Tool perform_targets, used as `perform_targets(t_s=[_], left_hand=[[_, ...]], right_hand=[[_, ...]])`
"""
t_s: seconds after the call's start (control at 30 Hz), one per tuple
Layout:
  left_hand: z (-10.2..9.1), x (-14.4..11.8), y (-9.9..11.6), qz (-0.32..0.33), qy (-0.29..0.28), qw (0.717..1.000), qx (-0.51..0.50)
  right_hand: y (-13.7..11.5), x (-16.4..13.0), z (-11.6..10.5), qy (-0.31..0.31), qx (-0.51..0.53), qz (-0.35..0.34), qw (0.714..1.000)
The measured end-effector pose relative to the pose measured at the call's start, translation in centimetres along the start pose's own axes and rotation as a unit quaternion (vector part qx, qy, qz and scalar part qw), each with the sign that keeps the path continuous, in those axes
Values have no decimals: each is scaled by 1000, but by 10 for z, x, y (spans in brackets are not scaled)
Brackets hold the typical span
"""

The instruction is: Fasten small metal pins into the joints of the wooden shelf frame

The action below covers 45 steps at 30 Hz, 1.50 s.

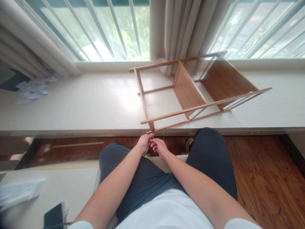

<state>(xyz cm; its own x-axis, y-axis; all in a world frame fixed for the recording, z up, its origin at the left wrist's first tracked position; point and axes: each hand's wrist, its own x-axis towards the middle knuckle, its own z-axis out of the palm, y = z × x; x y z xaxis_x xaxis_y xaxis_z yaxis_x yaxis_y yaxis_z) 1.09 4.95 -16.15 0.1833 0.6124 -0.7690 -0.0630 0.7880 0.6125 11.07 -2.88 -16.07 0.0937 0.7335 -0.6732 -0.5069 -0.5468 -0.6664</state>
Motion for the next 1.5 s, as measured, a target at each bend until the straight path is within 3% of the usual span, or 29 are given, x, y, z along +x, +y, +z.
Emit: perform_targets(t_s=[0.2, 0.37, 0.6, 0.9, 1.13, 1.5], left_hand=[[-1, -3, 1, -6, -1, 1000, 17], [0, -3, 1, 0, 8, 1000, 30], [2, -2, 1, -8, 8, 1000, 10], [2, 0, 1, -22, -2, 1000, -12], [2, 0, 1, -20, 1, 1000, -7], [1, 1, 2, -25, -7, 1000, -6]], right_hand=[[3, 2, -6, 4, -29, -10, 1000], [5, 7, -11, 46, -139, -88, 985], [5, 5, -12, 103, -299, -239, 918], [-5, -4, -10, 150, -418, -260, 858], [-1, -1, -14, 161, -425, -256, 853], [5, 2, -15, 144, -402, -246, 870]])
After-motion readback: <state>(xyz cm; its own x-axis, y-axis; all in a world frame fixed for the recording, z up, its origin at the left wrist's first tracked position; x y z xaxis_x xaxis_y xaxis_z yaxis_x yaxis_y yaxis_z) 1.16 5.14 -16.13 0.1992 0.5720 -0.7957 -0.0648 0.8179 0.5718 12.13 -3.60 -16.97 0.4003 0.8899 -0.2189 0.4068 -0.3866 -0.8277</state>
